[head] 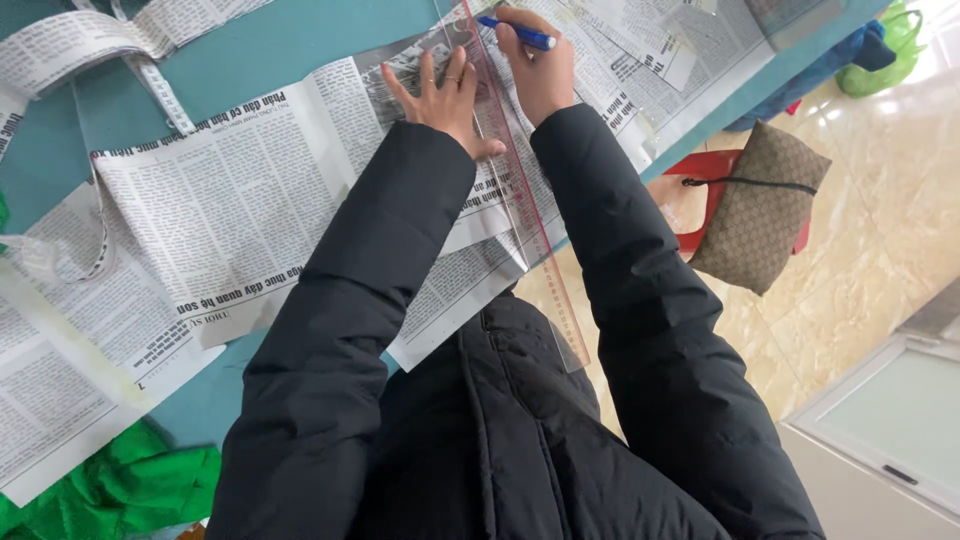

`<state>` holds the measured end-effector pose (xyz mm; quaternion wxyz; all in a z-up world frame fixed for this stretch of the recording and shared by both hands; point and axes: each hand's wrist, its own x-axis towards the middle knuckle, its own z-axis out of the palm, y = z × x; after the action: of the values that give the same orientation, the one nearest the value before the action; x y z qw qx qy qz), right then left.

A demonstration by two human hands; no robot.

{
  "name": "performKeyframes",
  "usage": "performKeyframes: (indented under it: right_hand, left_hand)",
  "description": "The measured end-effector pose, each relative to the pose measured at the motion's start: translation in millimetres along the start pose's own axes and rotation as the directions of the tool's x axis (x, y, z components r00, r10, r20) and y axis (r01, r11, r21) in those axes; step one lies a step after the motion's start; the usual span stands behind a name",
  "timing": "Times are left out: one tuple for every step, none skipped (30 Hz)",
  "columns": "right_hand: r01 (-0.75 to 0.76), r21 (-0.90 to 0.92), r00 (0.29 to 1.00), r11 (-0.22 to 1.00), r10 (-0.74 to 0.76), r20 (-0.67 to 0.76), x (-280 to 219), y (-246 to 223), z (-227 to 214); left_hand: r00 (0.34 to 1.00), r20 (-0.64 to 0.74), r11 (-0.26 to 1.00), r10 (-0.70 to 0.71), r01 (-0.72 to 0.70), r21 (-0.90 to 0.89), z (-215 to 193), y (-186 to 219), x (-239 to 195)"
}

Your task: The person uses a ruler and a blue pen to draw straight lines on a large sheet of newspaper spread across a table. They repeatedly reposition the ruler to mark different sections of the paper. After marking, the person folds the newspaper along the drawn lines.

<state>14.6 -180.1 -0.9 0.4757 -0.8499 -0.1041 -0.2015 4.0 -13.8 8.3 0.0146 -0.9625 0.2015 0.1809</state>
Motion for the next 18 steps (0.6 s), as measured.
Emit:
performKeyframes:
  right_hand:
    - [0.008,-0.038,1.000,0.999,-0.008,-0.012,4,-1,1]
    - [0.015,-0.076,1.000,0.997,-0.017,-0.024,8,-3,2]
    - [0.017,-0.075,1.000,0.997,-0.019,-0.022,10,-2,5]
    - [0.027,-0.101,0.999,0.995,-0.031,-0.033,12,-1,7]
    - [0.034,-0.127,0.998,0.991,-0.040,-0.044,13,0,9]
    - [0.034,-0.127,0.998,0.991,-0.040,-0.043,14,0,10]
    - [0.013,-0.133,0.999,0.991,-0.018,-0.041,14,1,11]
    - [-0.008,-0.140,0.999,0.990,0.003,-0.038,15,1,12]
    - [-0.008,-0.140,0.999,0.990,0.003,-0.039,14,-1,12]
    - [-0.021,-0.113,0.999,0.993,0.017,-0.033,14,-2,12]
    - [-0.033,-0.087,0.999,0.996,0.031,-0.027,14,-4,12]
    - [-0.033,-0.087,0.999,0.996,0.031,-0.027,13,-5,9]
    - [-0.033,-0.112,0.999,0.993,0.033,-0.010,11,-6,7]
    - [-0.033,-0.137,0.999,0.990,0.035,0.008,9,-7,4]
    - [-0.035,-0.138,0.999,0.990,0.036,0.007,3,-10,-1]
    - [-0.040,-0.216,0.998,0.975,0.050,0.041,-4,-14,-6]
    - [-0.044,-0.295,0.995,0.954,0.068,0.073,-10,-17,-12]
    - [-0.046,-0.299,0.995,0.953,0.070,0.070,-23,-29,-23]
  left_hand:
    - [1.000,0.011,1.000,-0.003,0.003,0.014,-2,1,0]
    - [1.000,0.022,1.000,-0.007,0.006,0.028,-4,1,-1]
    - [1.000,0.021,1.000,-0.009,0.008,0.027,-1,1,3]
    - [1.000,0.022,0.998,-0.012,0.010,0.059,3,2,7]
    - [1.000,0.025,0.996,-0.012,0.010,0.092,7,3,10]
    - [1.000,0.025,0.996,-0.013,0.010,0.091,6,3,10]
    - [1.000,0.020,0.996,-0.020,0.018,0.091,5,4,9]
    - [1.000,0.014,0.996,-0.027,0.026,0.090,4,4,8]
    - [1.000,0.014,0.996,-0.027,0.025,0.091,5,4,8]
    - [1.000,0.009,0.996,-0.017,0.016,0.090,6,3,8]
    - [1.000,0.005,0.996,-0.008,0.008,0.089,7,3,9]
    - [1.000,0.005,0.996,-0.008,0.008,0.089,4,3,8]
    - [0.999,0.034,0.996,-0.019,0.016,0.086,1,4,7]
    - [0.998,0.063,0.996,-0.030,0.024,0.083,-2,5,6]
    - [0.998,0.064,0.996,-0.027,0.022,0.082,5,6,8]
    - [1.000,-0.013,0.996,-0.024,0.025,0.091,11,6,10]
    - [0.996,-0.090,0.995,-0.018,0.026,0.098,17,7,12]
    - [0.996,-0.091,0.995,-0.013,0.022,0.097,13,5,11]
